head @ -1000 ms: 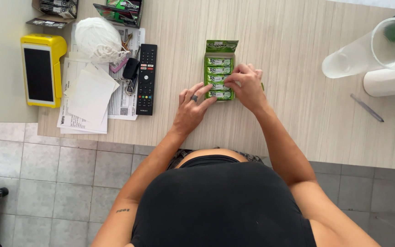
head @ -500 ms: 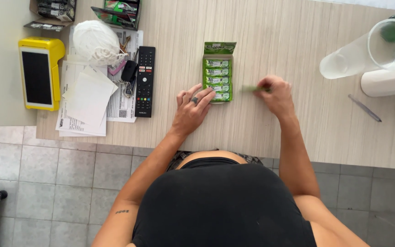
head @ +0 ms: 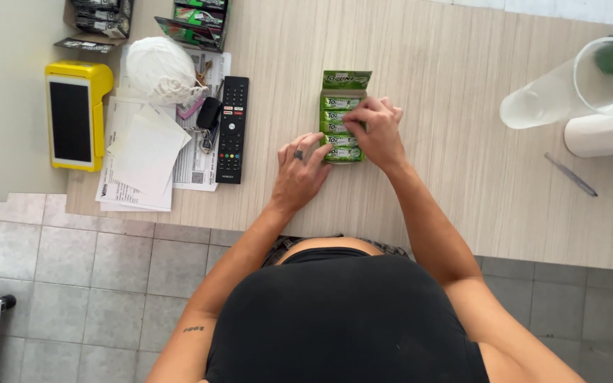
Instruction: Organizing and stocking small packs of gum into cardboard display boxes on a retail counter.
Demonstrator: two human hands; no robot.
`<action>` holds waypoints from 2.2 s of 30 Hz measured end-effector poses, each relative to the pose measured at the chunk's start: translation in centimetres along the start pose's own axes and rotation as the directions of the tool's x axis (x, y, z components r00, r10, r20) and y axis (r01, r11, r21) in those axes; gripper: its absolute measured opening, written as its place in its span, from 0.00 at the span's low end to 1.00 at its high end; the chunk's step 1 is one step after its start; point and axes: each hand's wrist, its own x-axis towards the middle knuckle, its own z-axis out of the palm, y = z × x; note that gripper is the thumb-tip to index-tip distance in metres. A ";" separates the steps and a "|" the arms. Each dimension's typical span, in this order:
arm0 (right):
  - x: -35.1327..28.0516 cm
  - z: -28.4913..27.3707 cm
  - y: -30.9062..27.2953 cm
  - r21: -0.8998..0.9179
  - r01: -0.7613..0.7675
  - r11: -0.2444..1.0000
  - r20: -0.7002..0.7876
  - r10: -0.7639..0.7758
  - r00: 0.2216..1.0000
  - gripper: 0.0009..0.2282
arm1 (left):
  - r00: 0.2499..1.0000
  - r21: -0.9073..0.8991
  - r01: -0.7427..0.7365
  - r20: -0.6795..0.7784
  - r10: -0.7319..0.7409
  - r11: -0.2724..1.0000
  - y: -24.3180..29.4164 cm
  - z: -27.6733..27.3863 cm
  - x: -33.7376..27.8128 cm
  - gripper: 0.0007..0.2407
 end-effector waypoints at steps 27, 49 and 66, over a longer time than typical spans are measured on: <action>2.3 -1.3 -9.7 -0.430 -0.407 0.806 0.263 0.544 0.797 0.53 | 0.752 -0.652 0.625 0.358 -0.553 0.428 0.2 -6.5 2.8 0.23; 26.5 4.6 -15.1 -0.042 -0.126 0.991 0.424 0.132 0.896 0.54 | 0.705 -0.594 0.666 0.303 -0.641 0.452 -21.4 -22.3 16.7 0.30; 44.4 22.8 -13.0 0.110 0.615 0.781 0.798 -0.439 0.414 0.44 | 0.400 -0.389 0.879 0.285 -0.871 0.276 -33.0 -19.1 17.7 0.21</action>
